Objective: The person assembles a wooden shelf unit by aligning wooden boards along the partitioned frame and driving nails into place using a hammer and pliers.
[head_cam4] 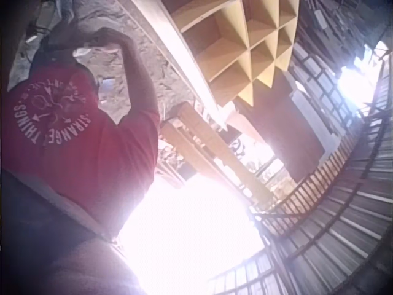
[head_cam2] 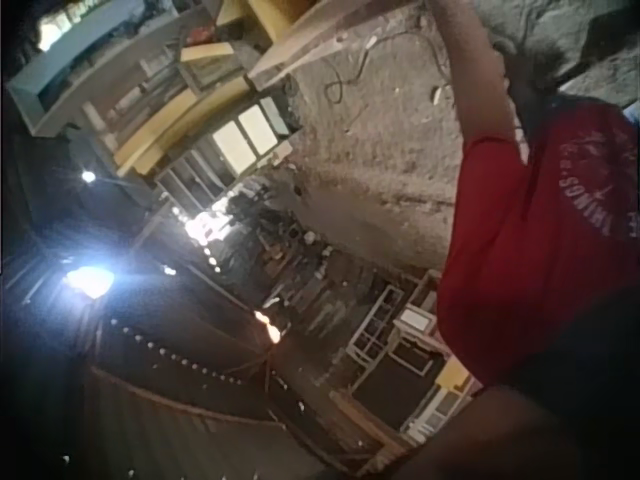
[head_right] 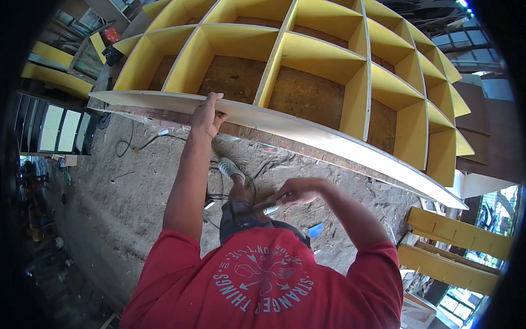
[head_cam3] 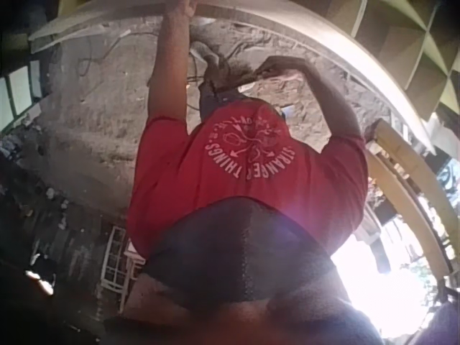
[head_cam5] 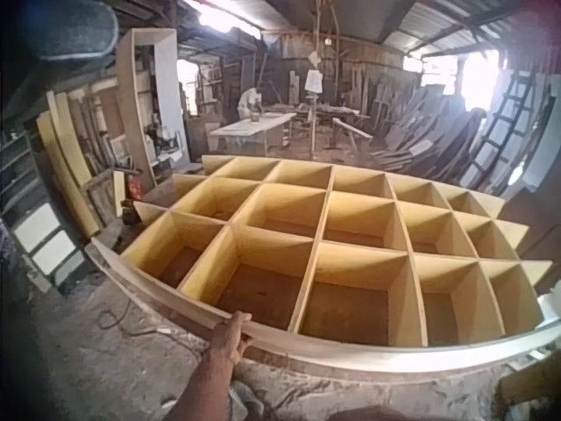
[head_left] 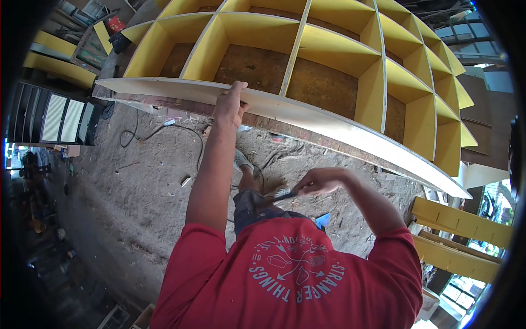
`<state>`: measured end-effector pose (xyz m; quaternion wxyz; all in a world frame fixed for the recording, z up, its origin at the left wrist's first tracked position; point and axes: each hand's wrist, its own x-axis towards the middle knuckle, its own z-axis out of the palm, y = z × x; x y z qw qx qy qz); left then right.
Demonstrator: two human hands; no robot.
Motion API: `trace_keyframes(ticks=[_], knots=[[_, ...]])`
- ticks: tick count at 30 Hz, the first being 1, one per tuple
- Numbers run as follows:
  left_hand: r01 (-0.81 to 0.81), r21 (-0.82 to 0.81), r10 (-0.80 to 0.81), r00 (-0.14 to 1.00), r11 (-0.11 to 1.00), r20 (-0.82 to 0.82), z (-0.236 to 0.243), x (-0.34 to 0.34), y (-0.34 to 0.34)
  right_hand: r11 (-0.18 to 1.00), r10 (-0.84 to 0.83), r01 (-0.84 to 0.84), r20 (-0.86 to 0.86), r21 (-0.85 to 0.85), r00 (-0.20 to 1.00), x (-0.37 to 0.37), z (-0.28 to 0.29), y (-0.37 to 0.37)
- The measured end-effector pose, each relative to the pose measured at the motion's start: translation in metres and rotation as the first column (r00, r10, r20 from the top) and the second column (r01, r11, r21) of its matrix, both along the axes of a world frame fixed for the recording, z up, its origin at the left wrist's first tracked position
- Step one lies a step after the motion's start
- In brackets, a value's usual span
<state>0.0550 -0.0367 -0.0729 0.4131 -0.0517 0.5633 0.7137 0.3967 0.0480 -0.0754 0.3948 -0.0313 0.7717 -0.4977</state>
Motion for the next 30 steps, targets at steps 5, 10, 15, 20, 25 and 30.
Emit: trace_keyframes(ticks=[5, 10, 15, 20, 25, 30], knots=[[-0.027, -0.024, 0.027, 0.999, 0.999, -0.02, -0.002, -0.005, -0.004, 0.771, -0.621, 0.615, -0.019, 0.165, 0.784, -0.011, 0.018, 0.068], [-0.007, 0.007, 0.007, 1.0, 1.0, -0.009, 0.003, 0.002, -0.006, 0.978, -0.188, 0.185, 0.028, 0.096, 0.982, -0.015, 0.034, -0.006], [-0.003, -0.045, 0.003, 1.0, 0.999, -0.019, 0.007, 0.003, -0.007, 0.818, -0.563, 0.562, -0.032, 0.121, 0.826, -0.004, 0.02, 0.054], [-0.005, -0.035, 0.004, 1.0, 0.999, -0.01, 0.001, -0.003, -0.006, 0.986, -0.163, 0.168, -0.161, 0.017, 0.973, -0.006, 0.008, -0.003], [0.016, -0.004, -0.016, 1.0, 1.0, -0.027, 0.006, -0.001, -0.003, 0.772, -0.608, 0.612, -0.081, 0.171, 0.79, -0.006, 0.018, 0.07], [0.0, -0.001, 0.0, 1.0, 1.0, -0.02, -0.002, -0.001, -0.004, 0.968, -0.23, 0.244, -0.173, 0.059, 0.958, -0.003, 0.012, 0.0]])
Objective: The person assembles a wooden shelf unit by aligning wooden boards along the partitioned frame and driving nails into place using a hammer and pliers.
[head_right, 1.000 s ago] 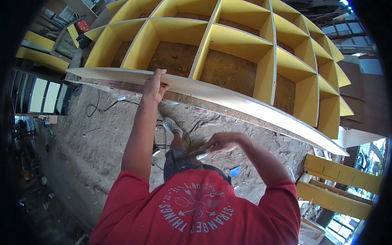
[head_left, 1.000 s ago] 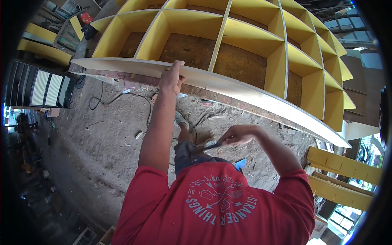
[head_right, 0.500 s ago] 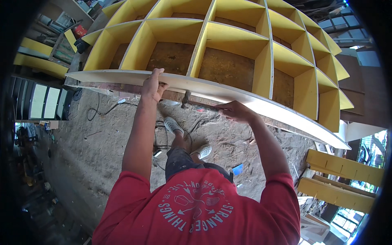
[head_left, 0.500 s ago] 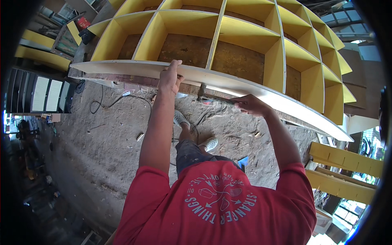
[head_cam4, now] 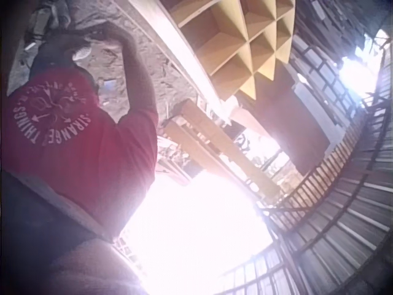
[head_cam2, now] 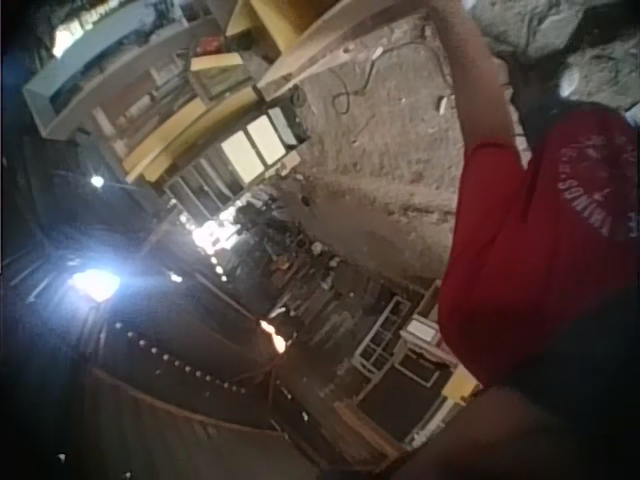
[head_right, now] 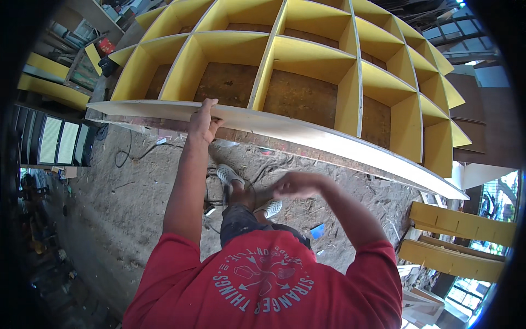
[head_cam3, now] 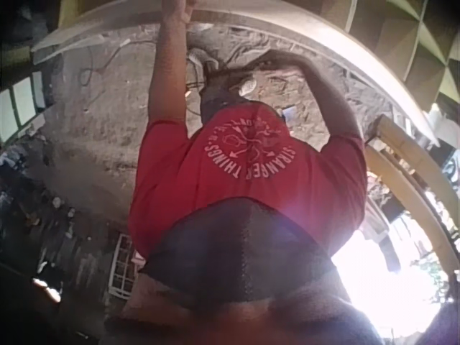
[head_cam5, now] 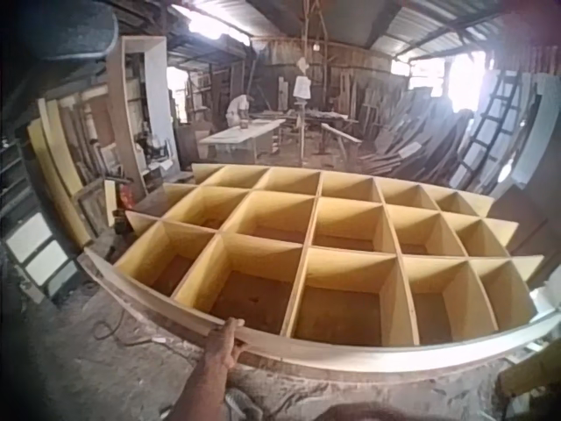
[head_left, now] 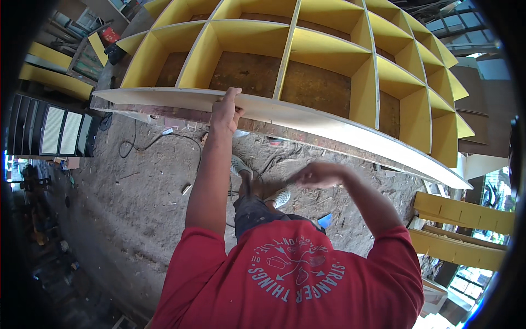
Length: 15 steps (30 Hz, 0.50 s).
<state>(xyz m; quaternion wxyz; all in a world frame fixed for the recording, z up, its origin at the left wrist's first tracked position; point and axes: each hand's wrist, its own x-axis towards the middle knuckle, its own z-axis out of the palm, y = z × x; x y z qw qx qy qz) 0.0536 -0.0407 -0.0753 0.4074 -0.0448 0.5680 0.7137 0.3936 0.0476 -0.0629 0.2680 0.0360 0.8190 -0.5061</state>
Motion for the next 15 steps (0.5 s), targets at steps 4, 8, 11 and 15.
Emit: trace_keyframes(ticks=[4, 8, 11, 15], knots=[[0.002, -0.036, -0.002, 1.0, 0.999, 0.0, -0.003, -0.006, -0.004, 0.963, -0.263, 0.268, 0.13, -0.02, 0.956, -0.003, 0.007, 0.033], [-0.014, -0.035, 0.015, 1.0, 0.999, 0.003, 0.0, 0.001, 0.002, 0.928, -0.365, 0.35, 0.121, 0.13, 0.923, -0.003, -0.001, 0.027], [0.013, -0.018, -0.012, 1.0, 1.0, 0.027, -0.005, -0.005, -0.005, 0.988, 0.151, -0.145, 0.251, -0.045, 0.956, -0.016, 0.022, 0.0], [0.019, 0.0, -0.019, 1.0, 1.0, 0.006, 0.001, 0.001, 0.0, 0.978, -0.21, 0.208, 0.11, 0.033, 0.971, 0.005, -0.006, 0.046]])
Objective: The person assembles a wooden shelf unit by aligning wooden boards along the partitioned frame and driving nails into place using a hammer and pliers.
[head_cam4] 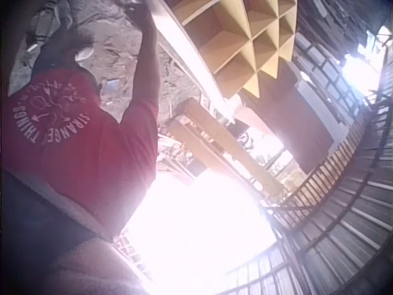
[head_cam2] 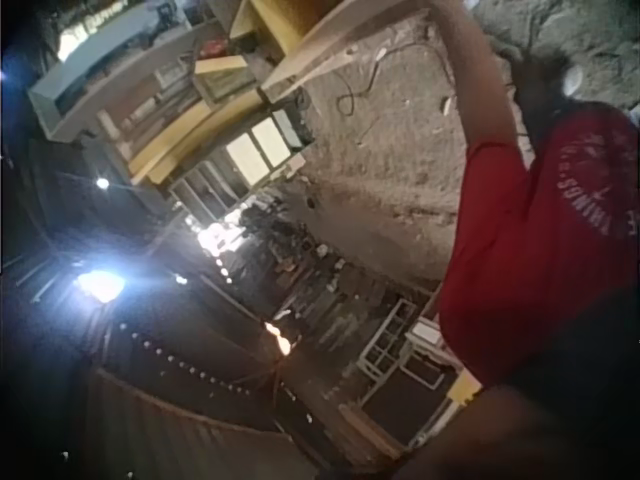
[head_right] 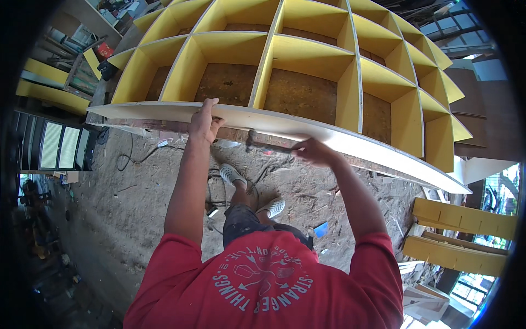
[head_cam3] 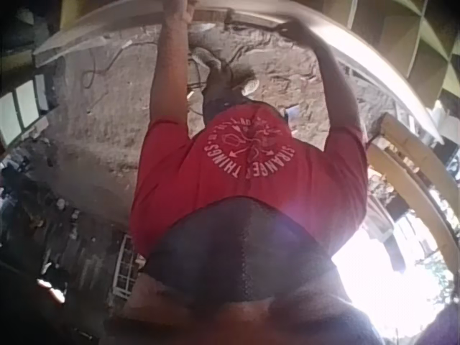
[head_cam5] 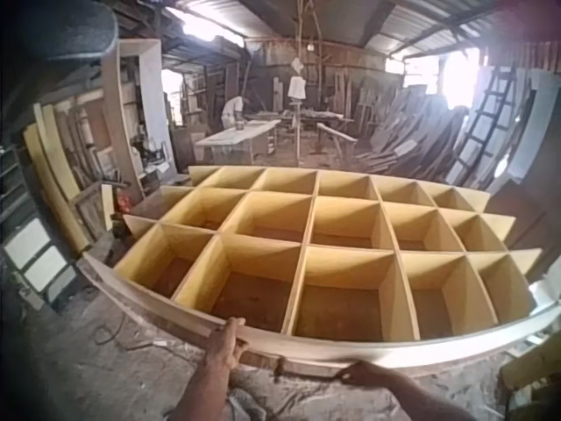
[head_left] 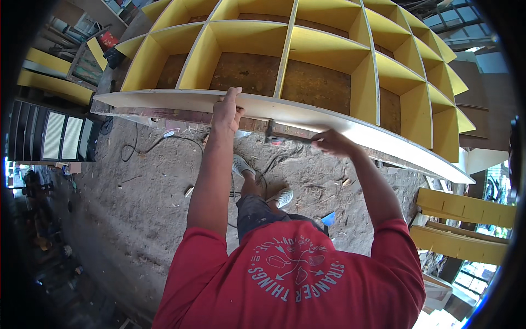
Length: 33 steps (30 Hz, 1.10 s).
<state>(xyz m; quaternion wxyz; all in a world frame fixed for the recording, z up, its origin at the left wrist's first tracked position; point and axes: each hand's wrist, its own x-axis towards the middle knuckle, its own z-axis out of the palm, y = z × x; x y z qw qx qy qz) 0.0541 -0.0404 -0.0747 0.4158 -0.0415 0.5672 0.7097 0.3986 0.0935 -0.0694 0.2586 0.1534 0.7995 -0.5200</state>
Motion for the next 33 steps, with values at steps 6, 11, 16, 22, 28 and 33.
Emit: trace_keyframes(ticks=[6, 11, 16, 22, 28, 33], knots=[[-0.031, -0.039, 0.031, 0.999, 0.999, -0.01, -0.002, -0.004, -0.003, 0.973, 0.197, -0.198, -0.021, -0.121, 0.98, -0.011, 0.028, -0.04], [-0.005, -0.069, 0.004, 1.0, 0.998, -0.017, 0.006, -0.001, 0.006, 0.951, -0.307, 0.305, 0.022, 0.048, 0.952, -0.005, -0.007, 0.026], [-0.011, -0.045, 0.01, 1.0, 0.999, -0.009, 0.002, -0.003, 0.0, 0.964, 0.242, -0.233, 0.058, -0.126, 0.969, -0.014, 0.021, -0.03], [-0.025, -0.053, 0.024, 0.999, 0.998, -0.025, 0.009, 0.005, 0.001, 0.94, -0.337, 0.338, -0.022, 0.057, 0.941, -0.004, 0.002, 0.0], [0.013, -0.034, -0.013, 1.0, 0.999, 0.001, 0.003, -0.003, -0.002, 1.0, -0.005, 0.003, -0.072, -0.02, 0.997, -0.008, -0.006, -0.009], [-0.013, -0.058, 0.012, 1.0, 0.998, -0.02, 0.008, 0.003, 0.0, 0.961, -0.278, 0.278, 0.014, 0.008, 0.96, -0.009, -0.016, -0.022]])
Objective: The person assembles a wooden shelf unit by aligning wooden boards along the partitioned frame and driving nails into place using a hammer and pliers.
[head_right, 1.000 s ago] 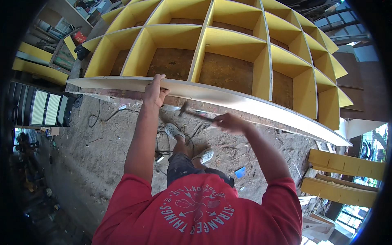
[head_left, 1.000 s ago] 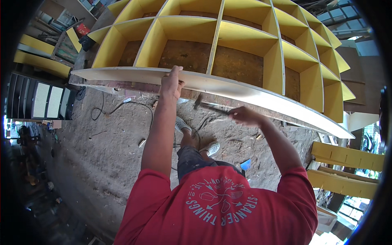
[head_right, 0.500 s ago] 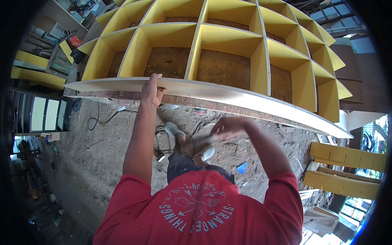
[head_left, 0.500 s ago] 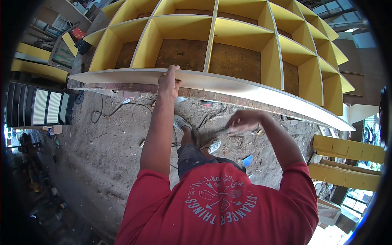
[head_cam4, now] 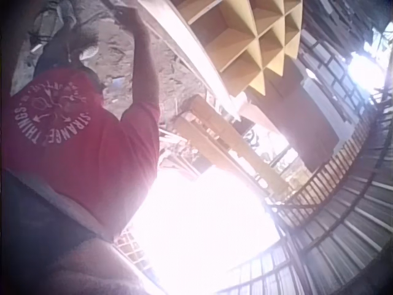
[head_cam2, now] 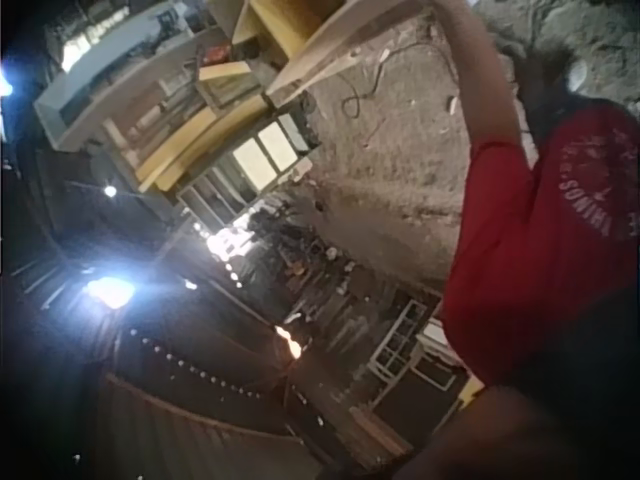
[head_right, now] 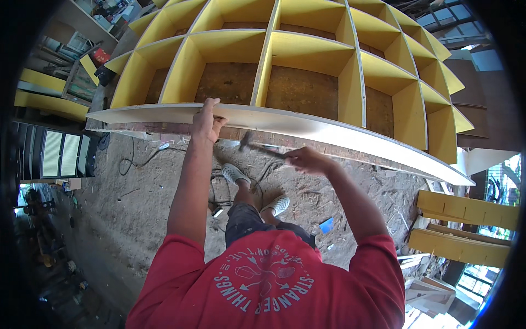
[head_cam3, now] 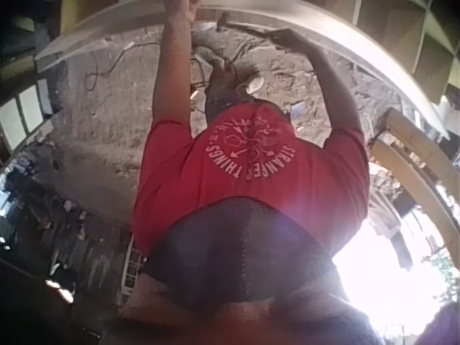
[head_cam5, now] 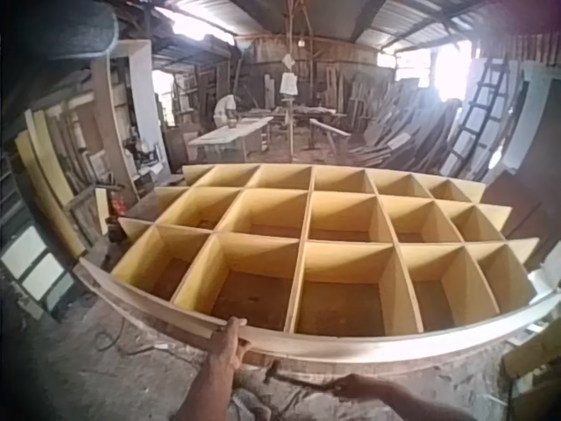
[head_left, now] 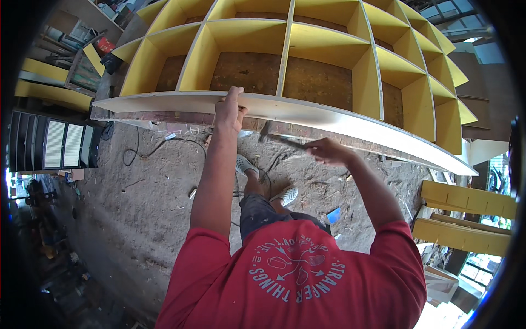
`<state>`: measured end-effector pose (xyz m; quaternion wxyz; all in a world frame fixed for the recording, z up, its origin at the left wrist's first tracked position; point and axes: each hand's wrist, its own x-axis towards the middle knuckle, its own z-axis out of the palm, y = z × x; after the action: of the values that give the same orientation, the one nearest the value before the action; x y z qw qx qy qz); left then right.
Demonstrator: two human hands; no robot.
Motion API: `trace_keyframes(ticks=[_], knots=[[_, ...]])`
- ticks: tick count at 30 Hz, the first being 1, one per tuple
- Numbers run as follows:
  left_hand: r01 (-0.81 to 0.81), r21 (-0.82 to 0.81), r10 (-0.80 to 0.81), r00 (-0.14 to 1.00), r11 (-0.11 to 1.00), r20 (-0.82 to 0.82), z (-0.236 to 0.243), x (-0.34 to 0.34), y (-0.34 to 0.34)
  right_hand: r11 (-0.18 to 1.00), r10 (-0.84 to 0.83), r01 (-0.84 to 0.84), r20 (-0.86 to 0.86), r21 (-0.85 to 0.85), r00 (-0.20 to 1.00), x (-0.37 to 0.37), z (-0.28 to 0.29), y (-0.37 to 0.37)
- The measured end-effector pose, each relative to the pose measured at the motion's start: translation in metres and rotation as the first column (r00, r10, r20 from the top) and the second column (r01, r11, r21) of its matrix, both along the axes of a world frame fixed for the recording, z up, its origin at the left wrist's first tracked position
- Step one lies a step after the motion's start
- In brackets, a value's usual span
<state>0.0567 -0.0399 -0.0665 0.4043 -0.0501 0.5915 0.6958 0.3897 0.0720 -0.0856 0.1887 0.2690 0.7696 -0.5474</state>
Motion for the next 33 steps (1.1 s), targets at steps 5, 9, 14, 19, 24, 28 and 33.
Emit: trace_keyframes(ticks=[5, 9, 14, 19, 24, 28, 33], knots=[[0.043, 0.042, -0.043, 0.999, 0.998, 0.007, -0.005, -0.01, -0.006, 0.947, 0.319, -0.311, -0.12, 0.084, 0.94, -0.001, 0.02, 0.007], [-0.014, 0.022, 0.014, 1.0, 1.0, 0.005, 0.005, 0.003, 0.003, 0.997, -0.082, 0.08, 0.079, 0.024, 0.994, 0.007, 0.012, 0.012], [0.026, 0.083, -0.027, 1.0, 0.996, 0.009, 0.001, -0.001, -0.001, 0.987, -0.159, 0.159, -0.029, 0.014, 0.987, 0.006, 0.01, 0.03], [-0.019, 0.034, 0.019, 1.0, 0.999, 0.012, 0.006, 0.006, 0.003, 0.997, -0.08, 0.08, 0.014, -0.022, 0.997, -0.001, 0.025, -0.008], [0.101, 0.049, -0.101, 0.995, 0.994, 0.014, -0.006, -0.004, -0.003, 0.999, 0.054, -0.054, 0.06, -0.007, 0.997, -0.014, 0.012, -0.08], [0.182, 0.039, -0.182, 0.983, 0.982, -0.015, -0.001, -0.002, -0.014, 0.982, 0.157, -0.166, 0.107, 0.086, 0.982, -0.055, 0.013, -0.136], [0.577, -0.053, -0.58, 0.809, 0.815, -0.093, 0.011, -0.051, -0.084, 0.976, 0.197, -0.208, 0.146, 0.068, 0.97, -0.139, 0.004, -0.184]])
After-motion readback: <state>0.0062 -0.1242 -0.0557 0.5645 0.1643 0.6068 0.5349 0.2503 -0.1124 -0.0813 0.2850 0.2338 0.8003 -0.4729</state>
